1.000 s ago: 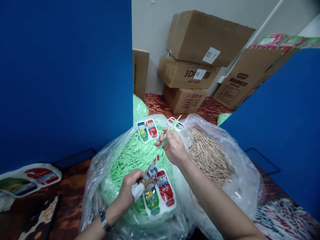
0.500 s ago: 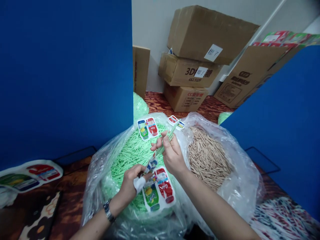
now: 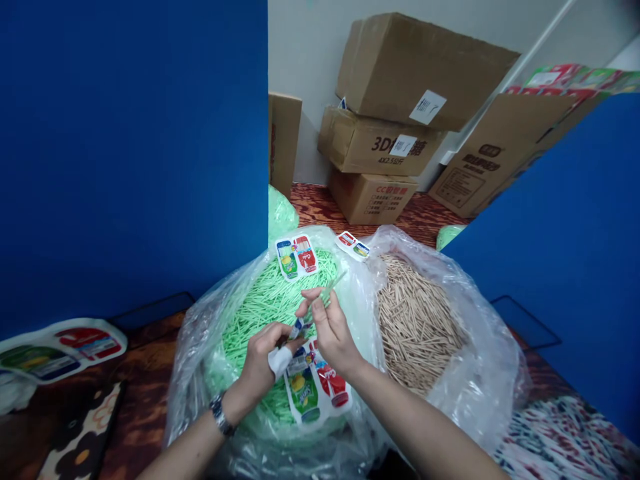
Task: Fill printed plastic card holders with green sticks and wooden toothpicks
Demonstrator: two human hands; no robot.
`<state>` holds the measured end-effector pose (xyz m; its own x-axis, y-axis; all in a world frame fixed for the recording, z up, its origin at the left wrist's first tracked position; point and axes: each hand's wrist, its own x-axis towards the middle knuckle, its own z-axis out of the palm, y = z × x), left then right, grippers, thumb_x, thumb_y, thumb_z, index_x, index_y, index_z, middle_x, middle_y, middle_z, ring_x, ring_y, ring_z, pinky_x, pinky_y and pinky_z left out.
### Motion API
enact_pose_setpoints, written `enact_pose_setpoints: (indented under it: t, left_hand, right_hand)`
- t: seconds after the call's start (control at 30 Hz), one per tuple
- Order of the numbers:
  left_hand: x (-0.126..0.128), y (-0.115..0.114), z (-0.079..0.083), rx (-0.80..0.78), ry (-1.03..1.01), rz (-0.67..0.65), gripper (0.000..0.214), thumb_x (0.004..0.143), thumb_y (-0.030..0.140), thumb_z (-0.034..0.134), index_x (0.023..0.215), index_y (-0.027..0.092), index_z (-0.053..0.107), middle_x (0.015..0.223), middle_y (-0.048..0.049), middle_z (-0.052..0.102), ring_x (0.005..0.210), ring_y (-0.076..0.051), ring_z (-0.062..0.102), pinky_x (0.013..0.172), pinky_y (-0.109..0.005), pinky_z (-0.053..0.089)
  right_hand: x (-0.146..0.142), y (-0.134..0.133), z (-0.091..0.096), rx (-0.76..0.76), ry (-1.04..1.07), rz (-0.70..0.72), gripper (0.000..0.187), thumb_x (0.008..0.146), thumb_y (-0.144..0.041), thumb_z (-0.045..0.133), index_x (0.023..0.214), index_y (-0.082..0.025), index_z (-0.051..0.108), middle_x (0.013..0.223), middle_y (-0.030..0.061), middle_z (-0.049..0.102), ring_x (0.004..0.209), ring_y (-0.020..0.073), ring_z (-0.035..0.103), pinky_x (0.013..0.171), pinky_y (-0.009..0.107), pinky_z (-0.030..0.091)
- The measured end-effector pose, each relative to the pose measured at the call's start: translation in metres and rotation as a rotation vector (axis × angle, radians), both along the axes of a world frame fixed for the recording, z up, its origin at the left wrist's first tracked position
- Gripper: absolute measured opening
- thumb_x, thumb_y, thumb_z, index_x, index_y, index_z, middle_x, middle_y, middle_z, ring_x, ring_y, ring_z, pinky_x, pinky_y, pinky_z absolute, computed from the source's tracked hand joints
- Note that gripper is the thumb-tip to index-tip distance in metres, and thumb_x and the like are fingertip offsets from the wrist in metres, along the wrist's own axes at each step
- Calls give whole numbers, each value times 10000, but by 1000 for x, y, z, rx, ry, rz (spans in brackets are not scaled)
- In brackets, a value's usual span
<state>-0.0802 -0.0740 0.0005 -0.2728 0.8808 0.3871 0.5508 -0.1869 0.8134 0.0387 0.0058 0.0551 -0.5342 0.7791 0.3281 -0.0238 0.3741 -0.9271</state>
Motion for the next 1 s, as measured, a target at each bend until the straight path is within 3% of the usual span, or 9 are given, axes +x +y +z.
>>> enact_pose_setpoints:
  t: [0.07, 0.17, 0.27, 0.43, 0.7, 0.77, 0.83, 0.9, 1.0]
  left_hand:
    - [0, 0, 1, 1, -1, 1, 130, 819, 218, 604, 720, 175, 532, 648, 21, 516, 587, -121, 487, 577, -234, 375]
    - [-2, 1, 2, 7, 6, 8, 126, 820, 211, 594, 715, 176, 534, 658, 14, 525, 605, -128, 497, 590, -239, 384]
    - [-5, 1, 4, -1, 11, -5, 123, 828, 229, 591, 725, 175, 551, 680, 1, 551, 619, -135, 506, 602, -245, 393]
    - [-9, 0, 3, -24, -1, -35, 110, 820, 255, 617, 754, 169, 595, 712, -16, 596, 638, -145, 532, 621, -251, 412]
    - [-15, 2, -2, -6, -66, -64, 66, 798, 224, 636, 819, 161, 639, 774, -33, 635, 674, -151, 558, 637, -259, 431]
    - [-16, 2, -4, -45, -154, -48, 84, 782, 240, 651, 801, 158, 654, 737, -23, 627, 657, -149, 553, 617, -253, 426]
    - [-18, 3, -6, -86, -247, -29, 122, 773, 264, 657, 797, 145, 665, 696, -18, 619, 625, -144, 543, 585, -248, 420]
    - [-18, 4, -8, -115, -325, -16, 175, 780, 299, 647, 812, 128, 666, 673, -19, 615, 591, -137, 532, 549, -240, 416]
    - [-17, 6, -9, -159, -462, -36, 251, 793, 366, 623, 789, 117, 653, 641, -14, 604, 550, -125, 517, 509, -230, 406]
  right_hand:
    - [1, 0, -1, -16, 6, -3, 206, 975, -336, 304, 1048, -214, 453, 895, 33, 613, 886, 159, 575, 924, 382, 406]
    - [2, 3, 0, 80, -42, 16, 218, 961, -343, 349, 1069, -217, 490, 1131, 77, 577, 1150, 189, 477, 1030, 404, 323]
    - [5, 11, 4, 104, -61, 38, 321, 945, -374, 385, 1224, -227, 444, 1294, 92, 492, 1242, 207, 414, 1049, 415, 308]
    - [9, 26, 9, 55, -35, 51, 378, 962, -381, 335, 1311, -257, 408, 1250, 76, 553, 1179, 200, 496, 992, 409, 372]
    - [14, 23, 12, 453, -218, 177, 315, 914, -235, 460, 1202, -314, 560, 1047, 13, 674, 1141, 212, 517, 1082, 521, 208]
    - [18, 27, 12, 474, -194, 180, 345, 900, -242, 481, 1233, -308, 538, 1109, 24, 653, 1198, 223, 472, 1091, 516, 203]
    - [21, 35, 7, 384, -152, 112, 377, 904, -272, 473, 1279, -299, 496, 1255, 44, 567, 1242, 222, 432, 1086, 485, 242]
    - [22, 44, -1, 184, -122, 77, 422, 905, -310, 476, 1324, -282, 435, 1306, 65, 514, 1235, 214, 442, 1046, 444, 323]
    - [20, 51, -18, -124, -77, 151, 405, 871, -362, 536, 1254, -246, 474, 1106, 55, 601, 1015, 180, 582, 876, 353, 468]
